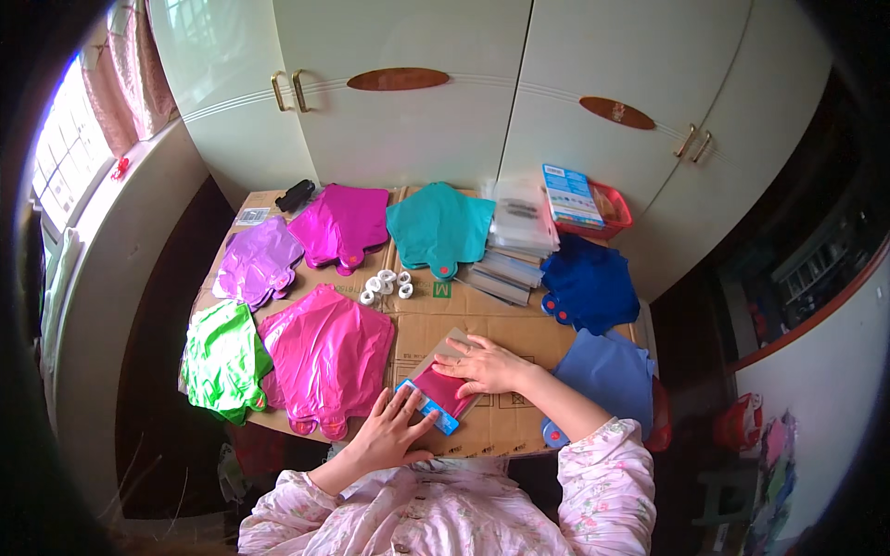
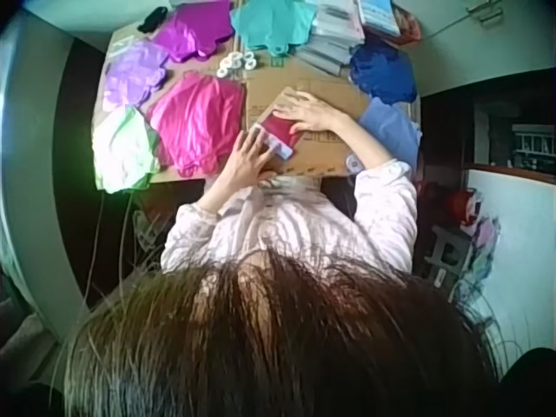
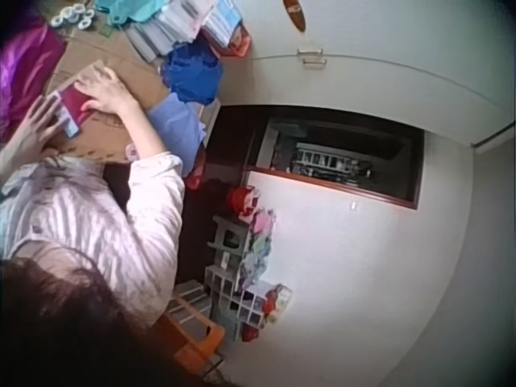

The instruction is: Folding and inserting colored plastic sheets into cardboard backings and clear plastic sleeves.

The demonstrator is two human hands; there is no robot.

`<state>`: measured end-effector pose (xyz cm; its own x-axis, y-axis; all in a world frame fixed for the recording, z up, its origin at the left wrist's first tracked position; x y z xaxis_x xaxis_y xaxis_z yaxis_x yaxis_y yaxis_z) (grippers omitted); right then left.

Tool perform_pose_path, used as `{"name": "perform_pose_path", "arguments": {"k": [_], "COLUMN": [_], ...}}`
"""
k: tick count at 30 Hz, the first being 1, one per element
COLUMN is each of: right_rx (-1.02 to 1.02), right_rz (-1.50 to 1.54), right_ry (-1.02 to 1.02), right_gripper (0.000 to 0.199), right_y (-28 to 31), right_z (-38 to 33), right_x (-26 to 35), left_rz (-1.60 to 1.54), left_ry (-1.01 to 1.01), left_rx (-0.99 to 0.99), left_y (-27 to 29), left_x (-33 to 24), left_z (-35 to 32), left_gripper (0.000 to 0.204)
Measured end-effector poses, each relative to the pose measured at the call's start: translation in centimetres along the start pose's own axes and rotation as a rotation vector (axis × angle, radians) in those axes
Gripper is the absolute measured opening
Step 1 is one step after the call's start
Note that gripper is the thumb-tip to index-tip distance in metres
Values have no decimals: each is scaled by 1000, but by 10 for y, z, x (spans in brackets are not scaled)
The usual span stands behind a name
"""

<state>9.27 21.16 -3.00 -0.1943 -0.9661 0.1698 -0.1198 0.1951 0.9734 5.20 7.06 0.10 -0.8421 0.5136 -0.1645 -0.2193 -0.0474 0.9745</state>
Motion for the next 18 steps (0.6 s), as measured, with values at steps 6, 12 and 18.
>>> {"name": "perform_pose_path", "arguments": {"k": [6,12,18], "right_rx": [-39,-85,-398], "right_rz": [-12,-98,1], "right_ry": [5,1,-145], "right_gripper": [69,66,39], "right_y": [2,11,61], "right_z": [11,28,68], "right_x": [6,9,-19], "left_rz": [89,106,140], "left_ry": [8,83,101], "left_rx": [21,30,14], "left_y": [0,2,6], "left_x": [-14,-20,-22], "left_z": [1,8,10], "left_gripper": [85,91,90]}}
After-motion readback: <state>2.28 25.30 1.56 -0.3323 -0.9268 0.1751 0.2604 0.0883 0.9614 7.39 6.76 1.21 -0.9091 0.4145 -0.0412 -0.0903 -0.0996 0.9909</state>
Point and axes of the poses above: each hand's wrist, its own z-axis towards the middle knuckle, its own y-axis out of the back of the hand, x = y × z, the point moved 10 cm from there along z, towards the middle knuckle, and after that the axes turned 14 degrees about -y, right-handed, at the moved point
